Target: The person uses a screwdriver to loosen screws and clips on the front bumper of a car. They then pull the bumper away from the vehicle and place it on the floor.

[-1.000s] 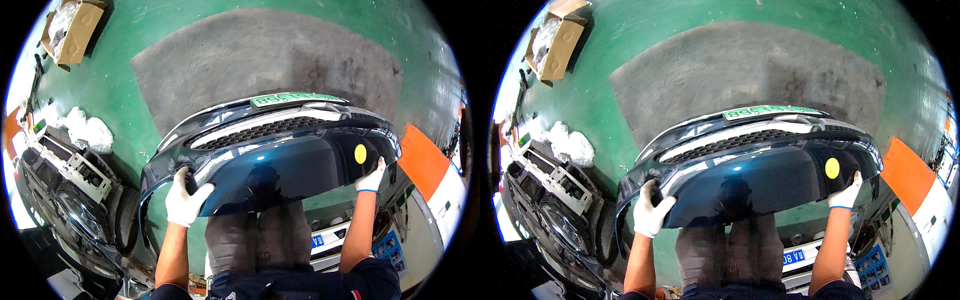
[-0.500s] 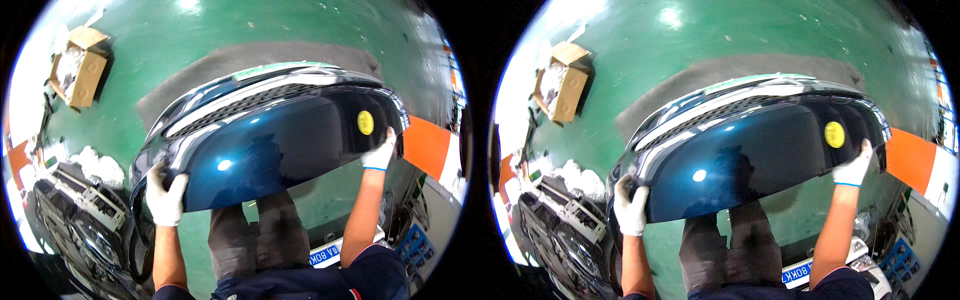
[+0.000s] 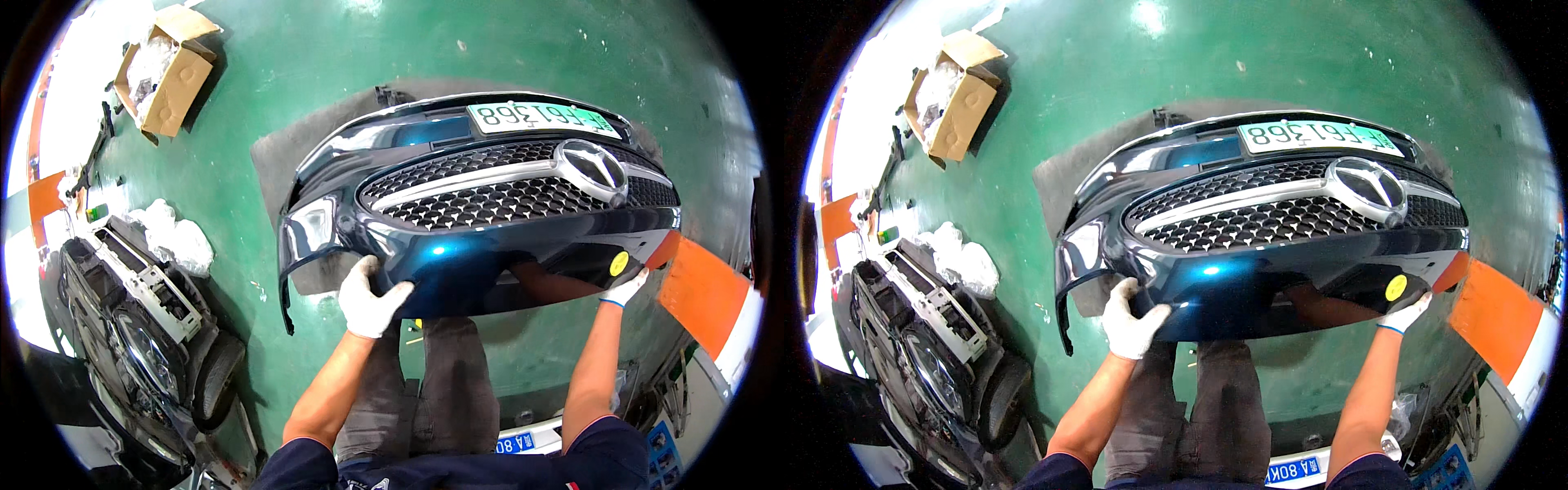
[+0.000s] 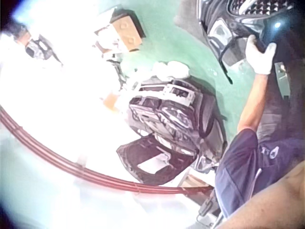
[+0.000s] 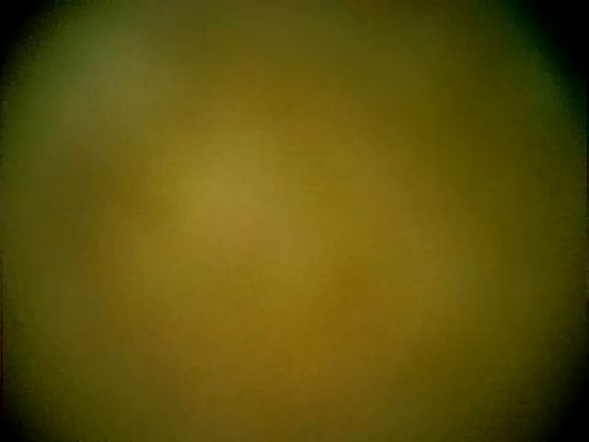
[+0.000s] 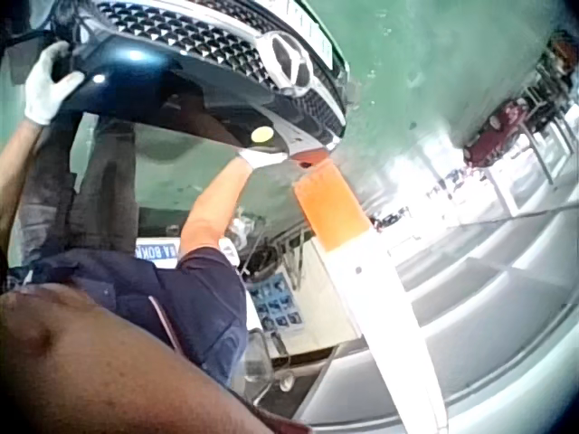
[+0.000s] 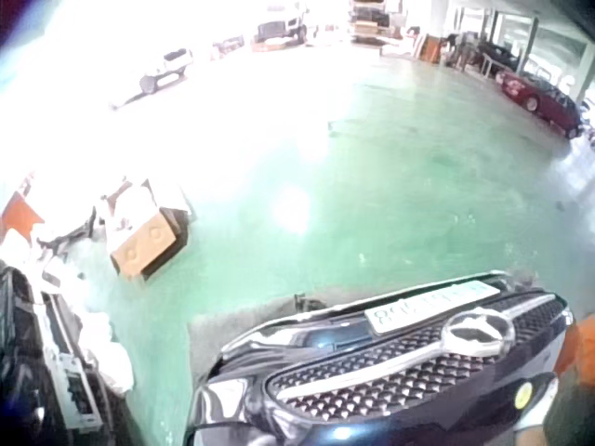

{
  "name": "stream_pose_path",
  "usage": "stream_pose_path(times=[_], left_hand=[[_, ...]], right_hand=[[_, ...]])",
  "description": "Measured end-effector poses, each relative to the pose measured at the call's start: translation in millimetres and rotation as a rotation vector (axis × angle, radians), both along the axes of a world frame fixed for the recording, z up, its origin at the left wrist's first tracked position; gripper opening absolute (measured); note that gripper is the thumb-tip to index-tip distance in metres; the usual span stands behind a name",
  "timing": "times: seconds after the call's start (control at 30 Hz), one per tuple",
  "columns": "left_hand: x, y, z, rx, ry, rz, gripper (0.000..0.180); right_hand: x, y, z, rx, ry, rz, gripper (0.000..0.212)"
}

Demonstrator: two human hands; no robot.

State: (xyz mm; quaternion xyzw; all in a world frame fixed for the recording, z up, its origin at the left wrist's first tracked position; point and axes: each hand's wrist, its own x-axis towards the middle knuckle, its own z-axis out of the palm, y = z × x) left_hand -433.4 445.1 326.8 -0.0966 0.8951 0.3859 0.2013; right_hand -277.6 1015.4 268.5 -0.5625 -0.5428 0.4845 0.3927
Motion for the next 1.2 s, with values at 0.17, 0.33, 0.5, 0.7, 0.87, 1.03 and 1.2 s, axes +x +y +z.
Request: stream_pose_path(times=[0.17, 0.33, 0.5, 0.7, 0.87, 1.03, 1.2], left_hand=[[21.7, 1.6, -18.2, 0.044, -0.125, 0.085, 0.08], [20.8, -1.2, -18.7, 0.052, -0.069, 0.099, 0.079], [16.8, -7.7, -16.3, 0.075, -0.094, 0.074, 0.079], [22.0, -12.5, -14.1, 0.105, -0.127, 0.032, 0.079], [24.3, -14.8, -13.9, 0.128, -0.111, 0.012, 0.077], [21.2, -18.4, -6.6, 0.111, -0.084, -0.051, 0.073], [19.4, -19.4, -2.0, 0.117, -0.136, -0.037, 0.074]], right_hand=[[11.6, 6.6, -9.9, -0.137, -0.028, -0.106, 0.067], [5.1, -7.6, -2.6, -0.229, 0.034, -0.091, 0.078], [-7.2, -25.4, 4.7, -0.197, 0.065, -0.159, 0.066], [1.6, -13.7, -5.4, -0.125, 0.09, -0.111, 0.062], [10.5, -11.8, -4.4, -0.068, 0.126, -0.049, 0.056], [6.9, -23.8, 8.9, -0.127, 0.163, -0.03, 0.044], [15.6, -16.3, 2.9, -0.139, 0.171, -0.043, 0.046]])
